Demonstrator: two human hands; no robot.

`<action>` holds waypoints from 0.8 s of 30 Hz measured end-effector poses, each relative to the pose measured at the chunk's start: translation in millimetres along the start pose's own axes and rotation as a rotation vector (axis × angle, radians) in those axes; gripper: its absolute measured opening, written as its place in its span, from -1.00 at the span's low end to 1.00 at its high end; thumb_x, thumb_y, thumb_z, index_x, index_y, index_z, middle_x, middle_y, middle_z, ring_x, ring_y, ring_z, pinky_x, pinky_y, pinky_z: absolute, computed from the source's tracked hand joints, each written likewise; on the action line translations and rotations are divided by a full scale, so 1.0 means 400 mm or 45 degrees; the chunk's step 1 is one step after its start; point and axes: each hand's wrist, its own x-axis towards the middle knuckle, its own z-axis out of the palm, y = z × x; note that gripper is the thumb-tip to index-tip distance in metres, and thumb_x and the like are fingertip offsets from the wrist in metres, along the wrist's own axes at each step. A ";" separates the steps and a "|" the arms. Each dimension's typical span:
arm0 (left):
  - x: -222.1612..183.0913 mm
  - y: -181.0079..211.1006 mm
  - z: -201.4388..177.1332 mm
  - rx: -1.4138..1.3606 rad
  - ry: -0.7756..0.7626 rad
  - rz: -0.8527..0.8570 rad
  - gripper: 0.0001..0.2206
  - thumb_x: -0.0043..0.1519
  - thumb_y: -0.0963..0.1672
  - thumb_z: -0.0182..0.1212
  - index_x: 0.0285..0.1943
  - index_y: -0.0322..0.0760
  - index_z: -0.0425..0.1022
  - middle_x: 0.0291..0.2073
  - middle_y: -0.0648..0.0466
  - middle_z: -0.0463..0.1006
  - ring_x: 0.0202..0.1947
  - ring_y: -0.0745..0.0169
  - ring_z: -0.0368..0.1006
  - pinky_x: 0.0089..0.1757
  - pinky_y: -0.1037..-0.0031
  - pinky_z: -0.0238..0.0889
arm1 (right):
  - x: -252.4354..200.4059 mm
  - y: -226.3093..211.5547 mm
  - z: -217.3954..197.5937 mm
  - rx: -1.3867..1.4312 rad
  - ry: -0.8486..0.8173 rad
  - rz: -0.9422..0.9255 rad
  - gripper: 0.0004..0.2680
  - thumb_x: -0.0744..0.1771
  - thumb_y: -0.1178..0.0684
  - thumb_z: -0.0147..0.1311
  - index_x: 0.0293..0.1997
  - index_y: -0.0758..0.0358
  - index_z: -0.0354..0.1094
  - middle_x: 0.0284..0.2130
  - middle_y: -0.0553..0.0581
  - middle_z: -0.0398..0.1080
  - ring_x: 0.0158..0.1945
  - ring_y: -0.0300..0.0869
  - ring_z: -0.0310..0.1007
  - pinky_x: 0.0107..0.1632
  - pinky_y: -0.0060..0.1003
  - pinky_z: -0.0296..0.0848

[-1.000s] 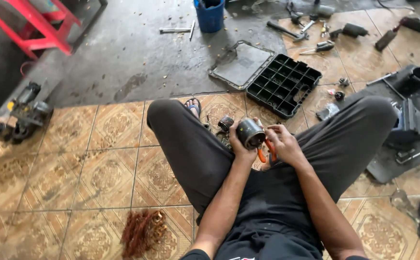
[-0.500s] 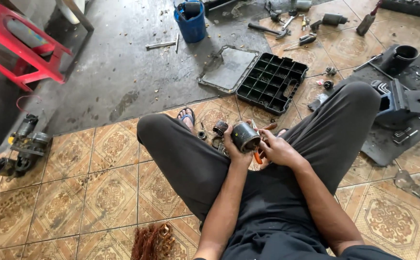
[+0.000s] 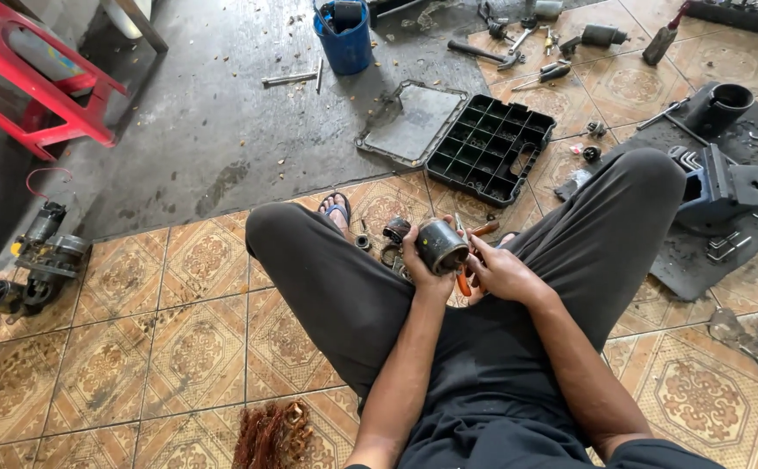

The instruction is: Disassembling a motor stator to remove copper windings using pliers and a screwdriver while sitting on the floor.

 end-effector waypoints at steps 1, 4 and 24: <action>0.001 -0.001 0.000 0.016 0.002 0.012 -0.63 0.14 0.05 0.28 -0.10 -0.29 0.57 -0.09 -0.29 0.63 -0.31 -0.31 0.62 -0.23 0.16 0.56 | -0.001 -0.002 0.000 0.012 -0.002 0.002 -0.57 0.40 -0.14 -0.12 0.45 0.13 0.07 -0.43 0.26 0.64 0.08 0.18 0.55 0.32 0.19 0.25; 0.002 -0.003 -0.012 0.028 0.008 0.010 -0.63 0.14 0.05 0.28 -0.09 -0.30 0.56 -0.08 -0.30 0.63 -0.33 -0.34 0.61 -0.24 0.14 0.56 | -0.013 -0.020 -0.012 0.043 -0.025 -0.004 -0.56 0.39 -0.10 -0.12 0.48 0.09 0.02 -0.46 0.20 0.64 -0.01 0.14 0.61 0.21 0.14 0.38; -0.032 -0.004 0.030 -0.023 0.065 0.054 -0.70 0.13 0.01 0.32 -0.16 -0.28 0.59 -0.15 -0.31 0.64 -0.26 -0.17 0.63 -0.13 0.07 0.53 | 0.008 0.020 0.015 0.086 0.061 -0.014 -0.61 0.39 -0.06 -0.07 0.43 0.06 0.14 -0.09 0.54 0.51 0.16 0.37 0.41 0.24 0.25 0.34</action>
